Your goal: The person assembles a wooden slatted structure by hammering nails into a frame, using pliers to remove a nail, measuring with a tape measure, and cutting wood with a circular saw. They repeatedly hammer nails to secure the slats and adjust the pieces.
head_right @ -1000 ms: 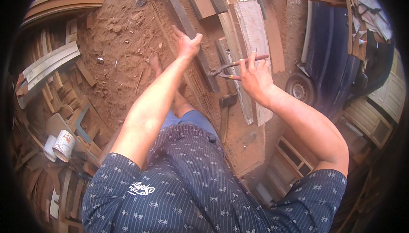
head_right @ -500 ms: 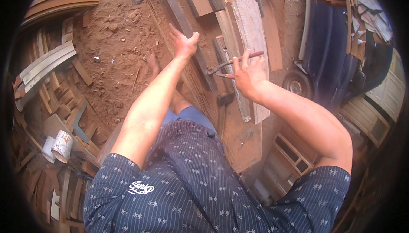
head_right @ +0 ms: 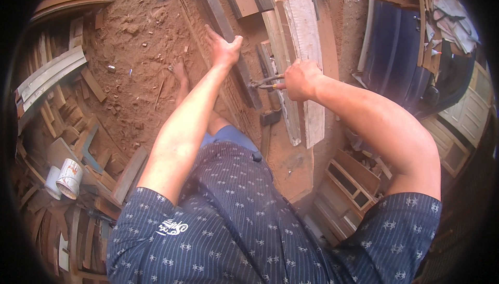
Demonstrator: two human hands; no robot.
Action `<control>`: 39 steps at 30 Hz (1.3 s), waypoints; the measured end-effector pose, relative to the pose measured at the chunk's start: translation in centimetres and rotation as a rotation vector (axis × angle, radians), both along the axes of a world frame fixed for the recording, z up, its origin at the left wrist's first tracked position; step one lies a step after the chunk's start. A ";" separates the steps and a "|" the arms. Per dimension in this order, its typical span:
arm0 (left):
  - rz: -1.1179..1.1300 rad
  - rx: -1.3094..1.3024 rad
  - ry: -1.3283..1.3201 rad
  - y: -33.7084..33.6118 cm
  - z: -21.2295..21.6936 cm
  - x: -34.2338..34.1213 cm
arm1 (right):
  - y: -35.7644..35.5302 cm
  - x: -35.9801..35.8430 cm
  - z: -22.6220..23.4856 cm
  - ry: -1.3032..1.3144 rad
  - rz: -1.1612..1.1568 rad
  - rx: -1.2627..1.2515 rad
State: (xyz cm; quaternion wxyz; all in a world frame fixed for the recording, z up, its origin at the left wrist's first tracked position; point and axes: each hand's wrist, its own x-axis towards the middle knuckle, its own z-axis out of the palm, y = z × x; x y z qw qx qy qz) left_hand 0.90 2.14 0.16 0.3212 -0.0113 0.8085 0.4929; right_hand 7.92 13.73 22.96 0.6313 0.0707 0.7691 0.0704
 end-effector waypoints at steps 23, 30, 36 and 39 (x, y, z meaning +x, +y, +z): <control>-0.193 -0.157 0.074 -1.3 0.7 -1.4 | -12.4 18.7 -2.7 0.772 -0.734 0.335; -0.157 -0.184 0.051 -0.5 -0.6 -1.0 | -9.0 18.0 10.8 0.691 -1.267 0.070; -0.139 -0.029 0.249 -5.2 6.0 0.8 | -12.1 21.1 5.1 1.089 -1.194 0.056; -0.162 0.413 -0.380 -8.2 15.0 4.2 | -13.8 21.6 3.0 1.226 -1.100 0.025</control>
